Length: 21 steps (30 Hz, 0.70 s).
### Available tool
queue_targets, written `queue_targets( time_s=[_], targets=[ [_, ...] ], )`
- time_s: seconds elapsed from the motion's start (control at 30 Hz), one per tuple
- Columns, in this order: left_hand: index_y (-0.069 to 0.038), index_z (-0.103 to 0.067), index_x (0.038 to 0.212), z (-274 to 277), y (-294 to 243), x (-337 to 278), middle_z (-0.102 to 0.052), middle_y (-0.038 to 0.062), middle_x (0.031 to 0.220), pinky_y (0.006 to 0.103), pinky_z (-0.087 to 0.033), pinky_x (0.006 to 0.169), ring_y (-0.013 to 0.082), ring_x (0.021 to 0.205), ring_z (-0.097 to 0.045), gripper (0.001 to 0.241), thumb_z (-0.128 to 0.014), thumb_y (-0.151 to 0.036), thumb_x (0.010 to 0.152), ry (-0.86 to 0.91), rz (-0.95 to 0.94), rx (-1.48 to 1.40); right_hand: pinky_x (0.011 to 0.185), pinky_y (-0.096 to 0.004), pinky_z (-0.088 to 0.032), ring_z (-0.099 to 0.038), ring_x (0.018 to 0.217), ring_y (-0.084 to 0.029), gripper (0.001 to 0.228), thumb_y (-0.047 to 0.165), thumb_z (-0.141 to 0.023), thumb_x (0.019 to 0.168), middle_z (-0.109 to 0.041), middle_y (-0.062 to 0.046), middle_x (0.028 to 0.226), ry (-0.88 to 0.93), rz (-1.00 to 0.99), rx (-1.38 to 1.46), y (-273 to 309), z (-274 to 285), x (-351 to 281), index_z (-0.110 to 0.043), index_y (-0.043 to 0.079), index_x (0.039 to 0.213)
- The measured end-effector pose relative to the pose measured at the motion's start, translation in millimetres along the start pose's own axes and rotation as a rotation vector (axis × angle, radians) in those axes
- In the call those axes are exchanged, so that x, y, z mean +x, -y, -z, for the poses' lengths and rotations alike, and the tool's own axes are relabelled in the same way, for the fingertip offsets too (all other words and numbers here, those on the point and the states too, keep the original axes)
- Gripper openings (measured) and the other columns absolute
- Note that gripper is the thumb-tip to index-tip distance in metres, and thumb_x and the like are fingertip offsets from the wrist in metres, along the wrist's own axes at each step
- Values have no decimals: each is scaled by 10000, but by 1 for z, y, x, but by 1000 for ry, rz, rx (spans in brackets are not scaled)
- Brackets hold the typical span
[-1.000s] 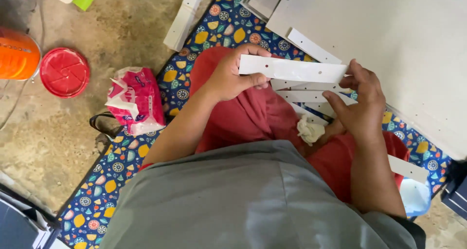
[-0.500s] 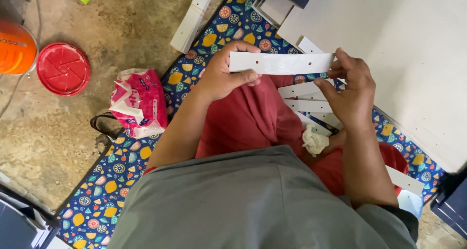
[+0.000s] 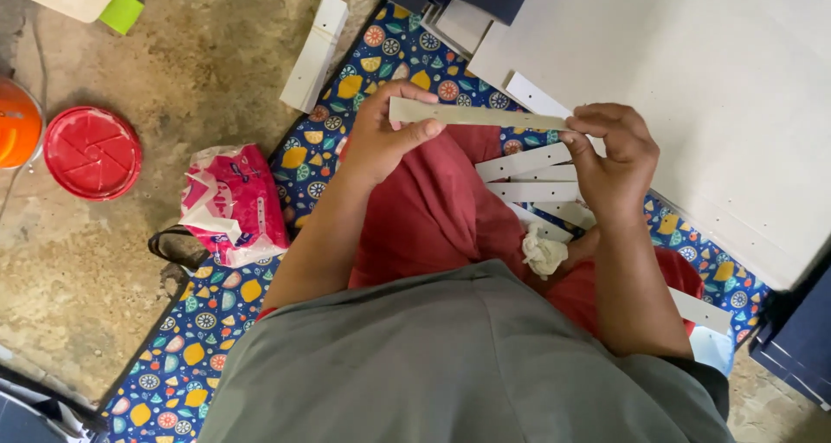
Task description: The person assembles paper boxes by applying glue to small white cardboard strips and attaching them to larger cardboard panels. They then fold and attach dark blue cardboard pieces to form the box structure. The process is repeated for multiple units.
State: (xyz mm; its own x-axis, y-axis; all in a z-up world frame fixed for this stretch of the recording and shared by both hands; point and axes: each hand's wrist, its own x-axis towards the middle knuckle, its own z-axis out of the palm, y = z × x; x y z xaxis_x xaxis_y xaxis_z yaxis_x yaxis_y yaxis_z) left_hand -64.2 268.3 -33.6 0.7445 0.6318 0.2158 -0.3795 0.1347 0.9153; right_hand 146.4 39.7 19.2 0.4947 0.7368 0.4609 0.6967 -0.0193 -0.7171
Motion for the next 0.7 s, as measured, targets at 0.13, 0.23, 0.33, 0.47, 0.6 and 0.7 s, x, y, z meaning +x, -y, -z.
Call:
queue_targets(
  time_s=[0.13,0.23,0.33,0.47,0.6,0.7],
  targets=[
    [-9,-679,1031,-8,38,-1,-730,178,940,307,-638,725,215,825,-740,247,-799,-205,942,-76,64,-101,828,-422,-579,-721,901,-310,110,-48,-857,980,-722,-147,986,3,-17,-20,-14,3,-11,-789,-4,1054],
    [-66,-532,1056,-13,34,1,-704,194,1113,336,-646,848,281,1005,-750,316,-754,-278,980,-106,45,-151,769,-392,-593,-720,814,-250,74,-51,-791,1030,-722,-186,911,28,-191,105,-16,-1,-13,-729,-77,1059],
    [-12,-538,1167,-14,28,-1,-692,229,1164,409,-643,894,336,1059,-745,275,-716,-148,1007,-57,-3,-208,772,-352,-621,-710,790,-220,74,-24,-726,1054,-704,-188,905,25,-389,336,-17,-1,-15,-677,-75,1077],
    [-61,-373,1578,-16,8,-4,-678,135,1211,328,-602,936,192,1032,-674,644,-692,-70,1018,42,82,-200,789,-250,-592,-637,797,-145,60,23,-680,1029,-682,-90,973,71,-708,516,-13,4,-17,-672,-10,1079],
    [-168,-333,1620,-14,0,2,-599,125,1357,365,-641,968,218,1052,-670,732,-699,53,1026,226,36,-132,742,-219,-562,-629,736,-125,71,-28,-693,984,-689,-69,928,84,-766,554,-23,9,-22,-700,-6,1051],
    [5,-492,1437,-16,22,6,-660,161,1151,437,-678,886,254,1039,-729,585,-778,24,928,163,28,-164,776,-357,-632,-692,789,-196,125,-91,-697,986,-679,-170,868,52,-595,410,-31,5,-28,-709,-66,1108]
  ],
)
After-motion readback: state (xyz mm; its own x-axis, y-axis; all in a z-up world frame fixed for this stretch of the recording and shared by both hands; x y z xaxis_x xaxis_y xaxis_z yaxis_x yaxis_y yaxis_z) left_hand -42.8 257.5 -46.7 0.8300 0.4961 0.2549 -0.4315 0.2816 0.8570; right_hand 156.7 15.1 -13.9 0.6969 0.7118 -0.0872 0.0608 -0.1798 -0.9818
